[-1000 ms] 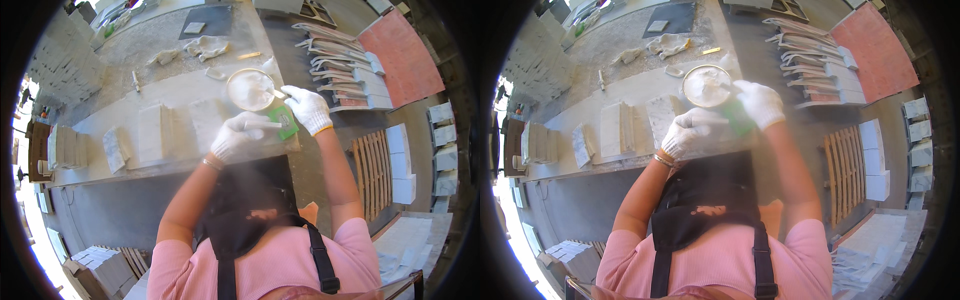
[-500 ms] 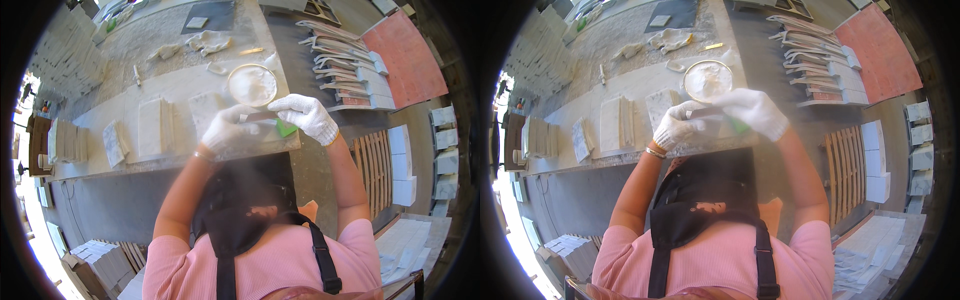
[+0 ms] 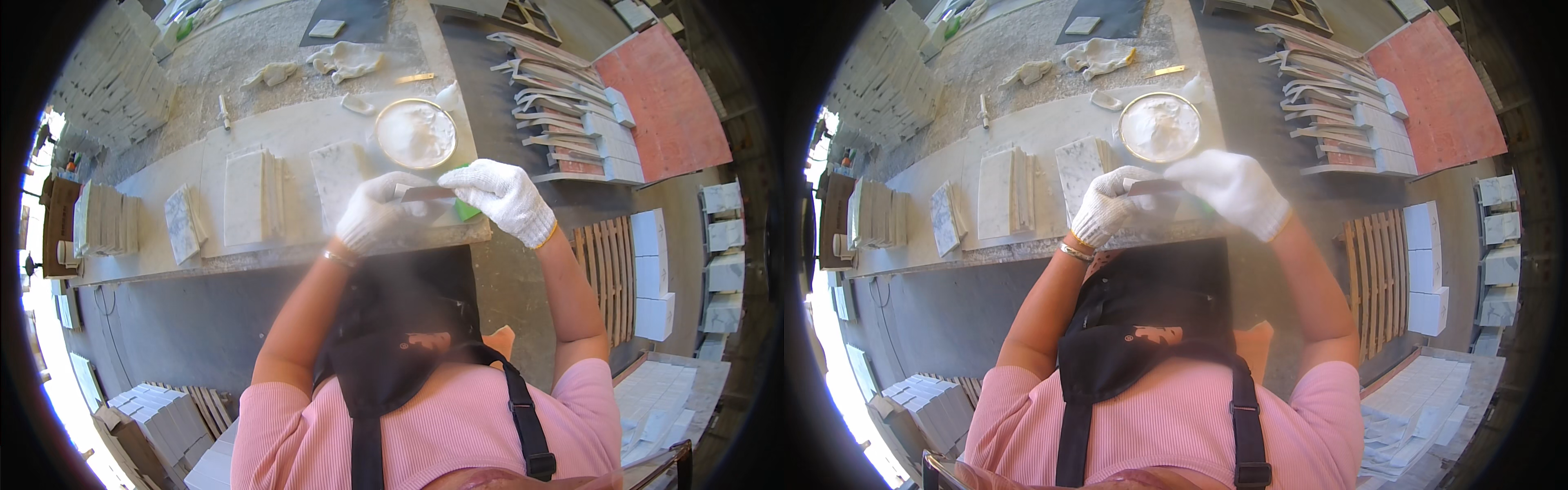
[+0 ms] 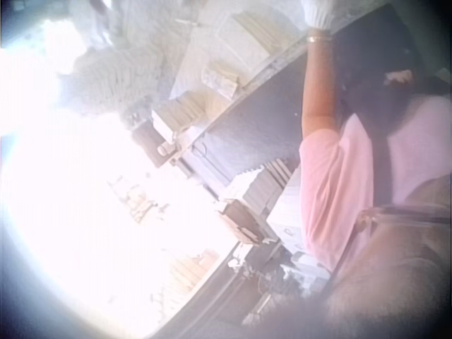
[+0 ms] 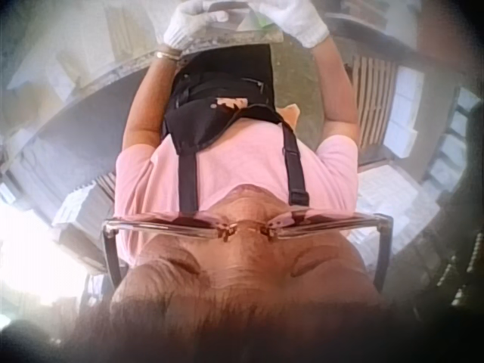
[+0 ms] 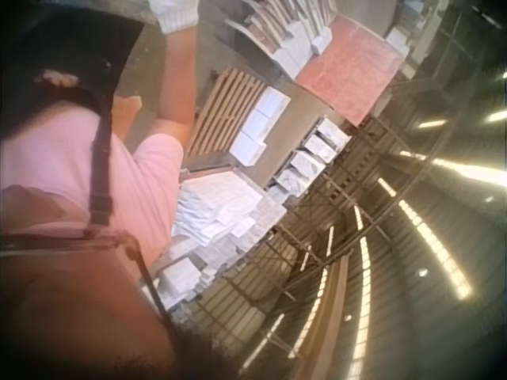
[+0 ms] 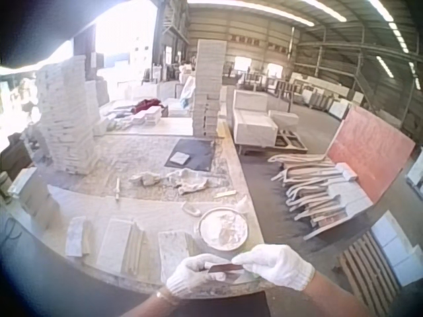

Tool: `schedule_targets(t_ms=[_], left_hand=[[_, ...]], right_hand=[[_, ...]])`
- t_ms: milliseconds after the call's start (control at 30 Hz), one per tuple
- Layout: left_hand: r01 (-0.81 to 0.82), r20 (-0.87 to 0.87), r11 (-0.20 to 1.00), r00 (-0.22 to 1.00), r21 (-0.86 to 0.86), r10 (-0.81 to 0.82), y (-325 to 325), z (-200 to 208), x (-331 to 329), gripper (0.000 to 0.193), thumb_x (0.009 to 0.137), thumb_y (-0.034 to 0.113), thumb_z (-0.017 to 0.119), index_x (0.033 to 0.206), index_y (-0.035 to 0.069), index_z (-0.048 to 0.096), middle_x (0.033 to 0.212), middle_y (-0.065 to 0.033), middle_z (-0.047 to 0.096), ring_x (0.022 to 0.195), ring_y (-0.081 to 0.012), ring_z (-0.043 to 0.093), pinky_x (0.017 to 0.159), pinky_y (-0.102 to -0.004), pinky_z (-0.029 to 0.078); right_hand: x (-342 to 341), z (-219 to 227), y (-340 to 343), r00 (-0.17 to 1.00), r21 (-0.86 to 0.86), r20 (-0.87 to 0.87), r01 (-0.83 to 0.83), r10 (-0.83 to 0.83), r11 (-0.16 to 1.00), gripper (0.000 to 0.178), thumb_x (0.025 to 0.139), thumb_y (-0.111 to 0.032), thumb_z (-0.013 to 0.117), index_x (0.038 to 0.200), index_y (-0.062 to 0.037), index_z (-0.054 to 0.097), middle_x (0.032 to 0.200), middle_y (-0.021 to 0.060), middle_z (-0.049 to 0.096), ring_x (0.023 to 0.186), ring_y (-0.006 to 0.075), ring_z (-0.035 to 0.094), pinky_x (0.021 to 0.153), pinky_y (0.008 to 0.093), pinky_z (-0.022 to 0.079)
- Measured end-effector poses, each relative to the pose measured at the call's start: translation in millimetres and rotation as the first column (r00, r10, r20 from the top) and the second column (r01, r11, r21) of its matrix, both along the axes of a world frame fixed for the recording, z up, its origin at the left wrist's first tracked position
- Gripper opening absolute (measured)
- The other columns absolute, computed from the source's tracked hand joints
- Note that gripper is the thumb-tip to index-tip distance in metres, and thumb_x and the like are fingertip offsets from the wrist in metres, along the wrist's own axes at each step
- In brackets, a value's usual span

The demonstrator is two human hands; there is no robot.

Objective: The person applies a white paste to the edges of rectangular stone tiles using a small metal tool, then smooths the edges with a green block. The person repeats this process on multiple tiles, stacking the finished pieces on the table.

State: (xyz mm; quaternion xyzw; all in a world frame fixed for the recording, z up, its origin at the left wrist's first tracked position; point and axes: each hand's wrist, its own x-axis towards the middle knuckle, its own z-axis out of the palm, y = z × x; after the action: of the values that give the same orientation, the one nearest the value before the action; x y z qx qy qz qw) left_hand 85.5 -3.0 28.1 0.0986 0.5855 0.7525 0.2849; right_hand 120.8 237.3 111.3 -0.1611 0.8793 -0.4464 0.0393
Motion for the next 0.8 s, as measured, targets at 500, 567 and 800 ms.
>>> schedule_targets(t_ms=[500,567,800], left_hand=[[-0.129,-0.166,0.989,0.979,-0.070,0.116,6,-16,5,0.035,0.086,-0.002,0.080,0.120,0.001,0.072,0.106,-0.0012,0.077,0.097,-0.0076,0.066,0.085,-0.0268,0.056],[-0.115,-0.171,0.990,0.980,-0.080,0.100,6,-15,5,0.034,0.086,-0.002,0.080,0.119,0.000,0.072,0.107,-0.0033,0.078,0.096,-0.0086,0.067,0.085,-0.0270,0.056],[-0.127,-0.081,0.989,0.989,-0.071,0.122,5,-4,10,0.032,0.087,-0.005,0.078,0.119,0.000,0.072,0.109,-0.0057,0.079,0.095,-0.0091,0.069,0.083,-0.0267,0.058]], right_hand=[[33,-18,-25,0.943,0.009,-0.219,0.260,-0.251,0.966,0.026,0.096,-0.006,0.070,0.120,-0.0092,0.078,0.112,0.0151,0.077,0.098,0.0286,0.076,0.088,0.0348,0.058],[35,-21,-33,0.912,0.031,-0.300,0.305,-0.282,0.952,0.028,0.095,-0.003,0.071,0.122,-0.0056,0.077,0.109,0.0154,0.078,0.095,0.0268,0.076,0.086,0.0343,0.059],[45,-31,-65,0.861,-0.083,-0.436,0.250,-0.261,0.965,0.034,0.094,-0.001,0.073,0.129,-0.0036,0.075,0.114,0.0131,0.080,0.093,0.0218,0.077,0.081,0.0322,0.060]])
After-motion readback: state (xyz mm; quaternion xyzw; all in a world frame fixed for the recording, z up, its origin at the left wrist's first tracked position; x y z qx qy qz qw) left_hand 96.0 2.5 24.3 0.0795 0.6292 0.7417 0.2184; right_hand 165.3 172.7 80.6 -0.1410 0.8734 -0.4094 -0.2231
